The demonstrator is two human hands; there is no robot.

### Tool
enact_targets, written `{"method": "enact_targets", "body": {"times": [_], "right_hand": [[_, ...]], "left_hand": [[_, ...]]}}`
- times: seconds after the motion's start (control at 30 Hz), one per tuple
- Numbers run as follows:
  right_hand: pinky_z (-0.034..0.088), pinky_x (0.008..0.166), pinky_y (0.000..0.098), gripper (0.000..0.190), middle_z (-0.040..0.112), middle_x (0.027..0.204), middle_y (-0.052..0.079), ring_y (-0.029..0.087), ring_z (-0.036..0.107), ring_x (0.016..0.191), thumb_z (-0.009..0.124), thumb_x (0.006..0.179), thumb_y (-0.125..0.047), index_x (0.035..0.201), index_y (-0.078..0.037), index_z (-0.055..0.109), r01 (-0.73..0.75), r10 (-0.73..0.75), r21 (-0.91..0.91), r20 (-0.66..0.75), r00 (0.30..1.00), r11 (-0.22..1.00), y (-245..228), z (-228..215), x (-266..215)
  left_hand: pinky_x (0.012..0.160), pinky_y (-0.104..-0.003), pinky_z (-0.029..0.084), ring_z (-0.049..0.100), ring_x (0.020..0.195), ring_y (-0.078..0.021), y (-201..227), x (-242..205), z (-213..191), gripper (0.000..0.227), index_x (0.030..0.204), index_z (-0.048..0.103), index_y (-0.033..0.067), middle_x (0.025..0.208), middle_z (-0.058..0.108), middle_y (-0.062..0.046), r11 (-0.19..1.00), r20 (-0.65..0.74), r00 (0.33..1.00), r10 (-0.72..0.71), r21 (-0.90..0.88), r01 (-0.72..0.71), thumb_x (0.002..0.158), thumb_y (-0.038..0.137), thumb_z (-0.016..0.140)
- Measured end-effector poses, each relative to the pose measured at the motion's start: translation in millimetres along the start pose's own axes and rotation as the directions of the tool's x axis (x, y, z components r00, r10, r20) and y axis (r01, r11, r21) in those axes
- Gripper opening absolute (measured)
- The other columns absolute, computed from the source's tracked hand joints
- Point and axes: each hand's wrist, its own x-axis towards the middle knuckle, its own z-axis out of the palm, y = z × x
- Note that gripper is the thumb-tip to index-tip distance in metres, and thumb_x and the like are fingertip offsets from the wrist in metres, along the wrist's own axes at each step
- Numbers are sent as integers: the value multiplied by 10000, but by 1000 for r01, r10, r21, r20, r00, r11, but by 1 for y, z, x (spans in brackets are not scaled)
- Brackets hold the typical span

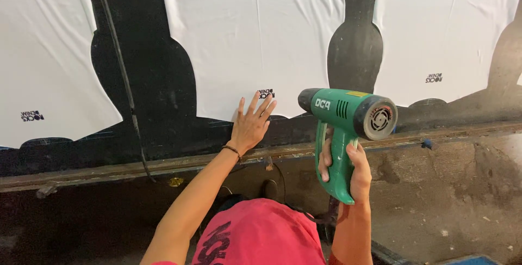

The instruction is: The person uses a green heat gun to apply heat to a white fabric sheet stretched over a black frame. They move the heat gun along the seams and edges while using their left hand to press and smooth the fabric against the frame.

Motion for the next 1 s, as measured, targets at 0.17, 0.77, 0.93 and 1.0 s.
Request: {"method": "enact_targets", "body": {"times": [0.17,0.77,0.93,1.0], "right_hand": [[463,412,329,564,513,686,128,250,602,401,492,1049,-357,1387,94,469,-20,20,8,69,997,1000,2,7,3],[430,355,358,580,455,629,152,273,534,332,545,986,-371,1285,123,491,-98,93,60,80,992,993,25,19,6],[482,391,338,519,536,683,160,265,618,379,487,1039,-334,1312,107,479,-19,24,-155,35,999,988,14,13,3],[482,386,361,497,493,650,159,281,577,349,555,1015,-366,1242,73,500,-45,46,-60,19,999,997,11,10,3]], "left_hand": [[1210,-585,63,186,1549,-274,-6,-9,-4,584,1578,348,262,1672,264,-7,998,-56,998,-28,-51,25,1016,300,501],[1183,-527,143,317,1460,-268,-29,-47,-18,377,1386,489,186,1467,423,-81,952,-158,947,-282,-169,255,1012,210,535],[1188,-530,139,298,1484,-268,-27,-43,-16,394,1409,482,192,1514,406,-79,943,-127,950,-284,-215,253,1019,224,522],[1175,-522,146,295,1468,-266,-31,-42,-14,436,1400,489,187,1520,398,-72,926,-151,926,-345,-219,309,974,218,577]]}}
